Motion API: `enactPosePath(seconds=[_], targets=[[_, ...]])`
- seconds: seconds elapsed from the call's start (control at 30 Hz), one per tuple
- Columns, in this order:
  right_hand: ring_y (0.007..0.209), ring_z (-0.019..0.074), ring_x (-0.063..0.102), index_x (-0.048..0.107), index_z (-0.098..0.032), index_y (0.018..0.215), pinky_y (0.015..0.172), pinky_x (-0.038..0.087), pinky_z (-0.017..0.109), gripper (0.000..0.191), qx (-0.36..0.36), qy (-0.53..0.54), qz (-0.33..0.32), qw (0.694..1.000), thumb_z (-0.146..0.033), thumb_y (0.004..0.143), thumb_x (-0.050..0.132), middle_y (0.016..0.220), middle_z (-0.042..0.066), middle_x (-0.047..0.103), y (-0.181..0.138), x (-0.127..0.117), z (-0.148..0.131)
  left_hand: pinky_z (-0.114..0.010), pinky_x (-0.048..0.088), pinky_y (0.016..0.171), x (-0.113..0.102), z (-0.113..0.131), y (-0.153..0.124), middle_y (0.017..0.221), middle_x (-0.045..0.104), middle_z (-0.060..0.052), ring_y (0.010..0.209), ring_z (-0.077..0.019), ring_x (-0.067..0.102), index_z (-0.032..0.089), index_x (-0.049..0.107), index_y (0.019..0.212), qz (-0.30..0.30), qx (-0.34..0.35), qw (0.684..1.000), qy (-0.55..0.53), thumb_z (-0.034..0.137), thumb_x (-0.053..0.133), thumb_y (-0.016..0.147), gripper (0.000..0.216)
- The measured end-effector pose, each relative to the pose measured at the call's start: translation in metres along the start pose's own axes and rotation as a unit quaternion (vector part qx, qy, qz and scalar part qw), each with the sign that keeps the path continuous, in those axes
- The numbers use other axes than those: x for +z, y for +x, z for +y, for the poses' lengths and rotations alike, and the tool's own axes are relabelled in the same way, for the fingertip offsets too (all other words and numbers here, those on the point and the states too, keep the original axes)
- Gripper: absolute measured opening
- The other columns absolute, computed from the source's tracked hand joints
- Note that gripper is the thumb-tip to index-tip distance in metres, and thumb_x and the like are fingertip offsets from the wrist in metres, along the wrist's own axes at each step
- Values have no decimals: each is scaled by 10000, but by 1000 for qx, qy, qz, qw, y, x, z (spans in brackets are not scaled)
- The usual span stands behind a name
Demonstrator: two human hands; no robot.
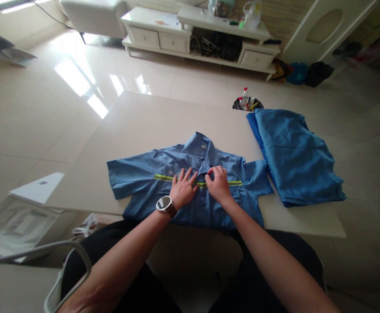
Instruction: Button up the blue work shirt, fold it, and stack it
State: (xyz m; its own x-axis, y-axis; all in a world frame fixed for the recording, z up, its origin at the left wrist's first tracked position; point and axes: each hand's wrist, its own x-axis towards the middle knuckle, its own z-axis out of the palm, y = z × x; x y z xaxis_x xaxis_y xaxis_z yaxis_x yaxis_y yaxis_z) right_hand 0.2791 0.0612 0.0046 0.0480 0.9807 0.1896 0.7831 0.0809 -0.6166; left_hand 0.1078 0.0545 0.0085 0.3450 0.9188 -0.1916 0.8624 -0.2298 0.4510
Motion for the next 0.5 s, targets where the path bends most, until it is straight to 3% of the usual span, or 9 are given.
enactPosePath(seconds=[0.1,0.17,0.33,0.43,0.5], targets=[[1055,288,525,603,-224,893,1008,437,429,56,13,-12,-5,1000,-233,848,569,1031,101,619,2,0,13,-635,255,1202,-6,-5,4,1684,334,-101,1559,-392,232,311,456,1543,-27,-8,1000,12,430,512,980,579],[1065,285,542,609,-221,915,1020,441,434,89,24,-3,-3,1000,-237,835,575,1046,102,625,5,-2,24,-615,339,1148,-19,-5,12,1607,431,-145,1483,-398,347,267,552,1459,-24,-3,1000,18,402,542,955,523],[1007,242,607,610,-216,924,986,481,418,130,119,52,-3,992,-258,805,577,1017,81,663,34,-8,51,-446,471,999,-49,0,53,1282,640,-137,1206,-315,558,217,659,1264,26,-1,1000,2,281,519,941,358],[938,221,633,614,-213,906,930,507,393,141,151,54,-1,987,-274,779,617,974,68,683,60,-5,63,-389,468,992,-45,5,87,1244,647,-128,1180,-283,578,191,658,1228,52,-3,999,-8,211,560,901,342],[905,226,642,610,-217,868,905,512,389,171,155,47,5,987,-311,749,687,926,67,688,76,1,66,-389,475,972,-35,9,106,1256,633,-131,1197,-294,569,191,642,1236,74,-23,997,-4,257,634,871,371]])
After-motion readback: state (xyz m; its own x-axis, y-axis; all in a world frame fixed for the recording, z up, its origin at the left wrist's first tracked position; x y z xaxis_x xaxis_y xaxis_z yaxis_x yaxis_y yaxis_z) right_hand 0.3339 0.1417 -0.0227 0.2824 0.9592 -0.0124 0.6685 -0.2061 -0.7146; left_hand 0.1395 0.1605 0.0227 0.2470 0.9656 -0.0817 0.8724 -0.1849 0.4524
